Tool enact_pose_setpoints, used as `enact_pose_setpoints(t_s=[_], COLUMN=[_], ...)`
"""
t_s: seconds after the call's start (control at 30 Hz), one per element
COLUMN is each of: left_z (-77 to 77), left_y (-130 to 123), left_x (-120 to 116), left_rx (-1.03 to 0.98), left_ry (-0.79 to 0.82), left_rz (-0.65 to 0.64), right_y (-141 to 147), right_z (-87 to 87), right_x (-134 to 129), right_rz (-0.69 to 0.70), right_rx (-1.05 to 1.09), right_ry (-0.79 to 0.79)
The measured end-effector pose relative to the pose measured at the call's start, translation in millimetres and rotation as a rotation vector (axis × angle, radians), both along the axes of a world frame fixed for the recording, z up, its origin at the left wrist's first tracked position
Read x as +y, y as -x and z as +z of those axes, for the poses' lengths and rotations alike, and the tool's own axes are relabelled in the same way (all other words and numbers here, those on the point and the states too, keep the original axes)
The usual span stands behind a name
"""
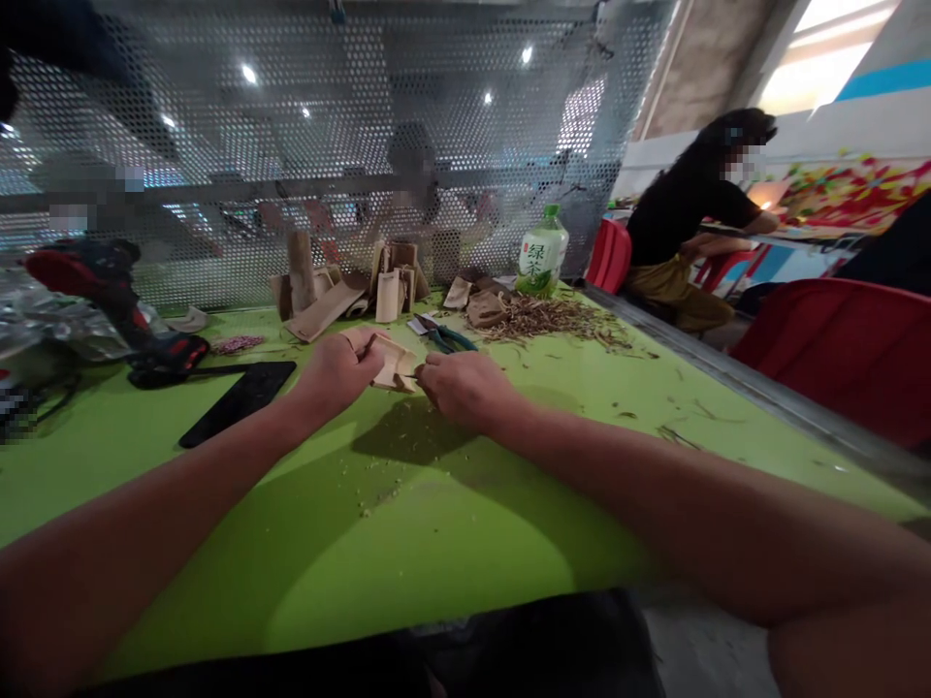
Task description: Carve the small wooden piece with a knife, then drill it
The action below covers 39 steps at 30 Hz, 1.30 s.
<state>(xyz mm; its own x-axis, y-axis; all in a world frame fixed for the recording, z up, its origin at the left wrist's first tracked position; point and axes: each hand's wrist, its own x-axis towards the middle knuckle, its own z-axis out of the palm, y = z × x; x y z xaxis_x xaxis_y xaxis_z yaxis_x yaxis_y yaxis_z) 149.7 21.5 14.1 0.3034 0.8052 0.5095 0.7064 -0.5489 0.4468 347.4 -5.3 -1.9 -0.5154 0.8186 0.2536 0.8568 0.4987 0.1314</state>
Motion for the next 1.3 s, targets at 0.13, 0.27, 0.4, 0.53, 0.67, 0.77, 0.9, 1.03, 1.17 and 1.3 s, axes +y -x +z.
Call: enact_pose_setpoints(t_s=[0.13,0.27,0.4,0.53,0.67,0.77,0.9,1.03,1.17,1.3], left_z=[-1.5,-3.6,-3.7,-2.8,-3.4,-3.9,-3.0,-2.7,-3.8,-2.7], left_y=[-2,-4,-4,-3,-4,-5,-5,-5,-6,-8], left_x=[-1,-2,-3,-2,0,0,-2,-3,-1,-2], left_rx=[-0.010,-0.008,0.004,-0.012,0.004,0.034,0.006,-0.013,0.017,0.043], left_ry=[-0.013,-0.032,-0.048,-0.026,-0.028,-0.028,-0.004,0.004,-0.032,-0.035], left_rz=[0.003,-0.001,0.027,0.043,0.041,0.062,0.036,0.012,0.034,0.059], right_y=[-3,-2,6,9,5,2,1,1,0,3], right_z=[7.0,9.4,4.9,4.6,9.6,11.3,13.5,15.6,12.5,7.5], right_x=[1,0,-4,-6,-3,-2,-3,-4,0,2], right_rz=[-0.075,-0.100,-0.102,-0.042,-0.112,-0.134,-0.147,-0.144,-0.131,-0.126], right_rx=[0.073,0.095,0.039,-0.019,0.045,0.066,0.088,0.102,0.101,0.059], right_ry=[-0.098,-0.100,0.020,0.053,-0.003,-0.013,-0.044,-0.096,-0.111,-0.091])
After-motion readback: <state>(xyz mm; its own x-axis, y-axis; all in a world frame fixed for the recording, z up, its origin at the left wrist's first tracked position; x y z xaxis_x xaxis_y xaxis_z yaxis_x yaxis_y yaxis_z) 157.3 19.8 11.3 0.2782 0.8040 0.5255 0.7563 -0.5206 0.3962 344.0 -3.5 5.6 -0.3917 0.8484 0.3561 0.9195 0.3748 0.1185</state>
